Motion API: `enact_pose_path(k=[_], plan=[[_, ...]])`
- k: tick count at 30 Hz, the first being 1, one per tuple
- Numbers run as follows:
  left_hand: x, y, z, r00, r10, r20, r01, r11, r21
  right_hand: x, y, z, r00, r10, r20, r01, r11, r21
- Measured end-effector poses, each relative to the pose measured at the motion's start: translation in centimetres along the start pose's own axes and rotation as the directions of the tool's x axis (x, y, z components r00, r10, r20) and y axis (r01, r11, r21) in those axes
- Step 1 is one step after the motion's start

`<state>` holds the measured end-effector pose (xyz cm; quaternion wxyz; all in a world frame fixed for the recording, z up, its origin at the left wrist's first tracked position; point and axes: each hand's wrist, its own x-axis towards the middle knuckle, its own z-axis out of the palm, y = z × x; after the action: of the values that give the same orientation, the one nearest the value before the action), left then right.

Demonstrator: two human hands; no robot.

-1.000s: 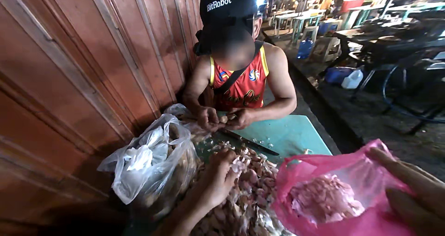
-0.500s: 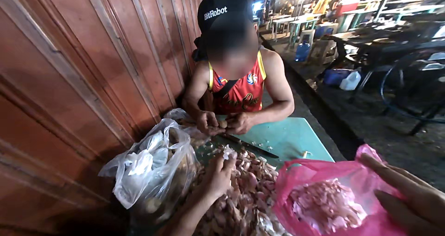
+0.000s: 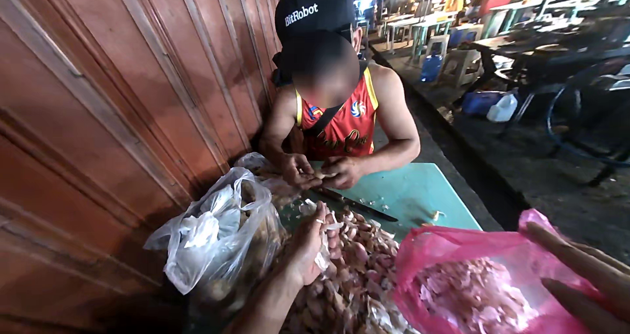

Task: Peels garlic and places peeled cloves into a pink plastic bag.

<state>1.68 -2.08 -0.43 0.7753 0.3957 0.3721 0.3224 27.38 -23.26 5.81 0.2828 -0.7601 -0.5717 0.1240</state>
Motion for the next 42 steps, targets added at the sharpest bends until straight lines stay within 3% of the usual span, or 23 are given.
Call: enact_pose_path(k=[9, 12, 14, 17, 23, 27, 31, 35, 37, 39, 42], plan=[[0.3, -0.3, 0.6, 0.999, 0.03, 0.014, -0.028, 0.996, -0.083, -0.1, 1.8, 0.2, 0.999, -0.037, -0.025, 0.038, 0.999, 0.028], [-0.3, -0.3, 2.6, 0.997, 0.078, 0.022, -0.077, 0.996, -0.034, -0.4, 0.0, -0.9, 0.996, -0.072, 0.052, 0.068, 0.995, 0.078], [-0.8, -0.7, 4.3, 0.981, 0.122, 0.15, -0.119, 0.993, -0.027, -0.6, -0.3, -1.0, 0.994, -0.088, 0.057, 0.082, 0.991, 0.105], [-1.5, -1.5, 7.9, 0.921, 0.066, 0.383, -0.057, 0.998, -0.035, -0.4, -0.7, -0.7, 0.996, -0.064, 0.055, 0.058, 0.992, 0.112], [-0.2, -5.3, 14.9, 0.914, -0.03, 0.404, -0.11, 0.942, 0.318, 0.1, 1.3, 0.2, 0.996, -0.086, 0.025, 0.081, 0.984, 0.159], [1.6, -6.2, 15.5, 0.902, -0.121, 0.414, -0.04, 0.932, 0.36, 0.2, 1.5, 0.1, 0.994, -0.108, 0.014, 0.105, 0.982, 0.159], [1.6, -4.9, 14.5, 0.917, -0.092, 0.388, -0.093, 0.898, 0.431, -0.2, -0.5, -0.9, 0.997, -0.074, 0.036, 0.07, 0.992, 0.105], [1.7, -5.6, 14.0, 0.851, 0.014, 0.526, -0.354, 0.755, 0.552, -0.3, -0.8, -0.8, 0.999, -0.042, 0.022, 0.04, 0.995, 0.093], [1.6, -6.7, 14.4, 0.777, 0.092, 0.622, -0.554, 0.568, 0.609, -0.1, 0.1, -0.3, 0.998, -0.055, 0.003, 0.054, 0.994, 0.097], [2.4, -8.3, 15.2, 0.731, 0.08, 0.678, -0.653, 0.37, 0.661, 0.0, 1.7, 0.5, 0.997, -0.061, -0.047, 0.065, 0.993, 0.102], [2.9, -8.0, 16.6, 0.739, -0.221, 0.637, -0.603, 0.206, 0.771, 0.2, 1.9, 0.4, 0.996, -0.078, -0.054, 0.083, 0.991, 0.106]])
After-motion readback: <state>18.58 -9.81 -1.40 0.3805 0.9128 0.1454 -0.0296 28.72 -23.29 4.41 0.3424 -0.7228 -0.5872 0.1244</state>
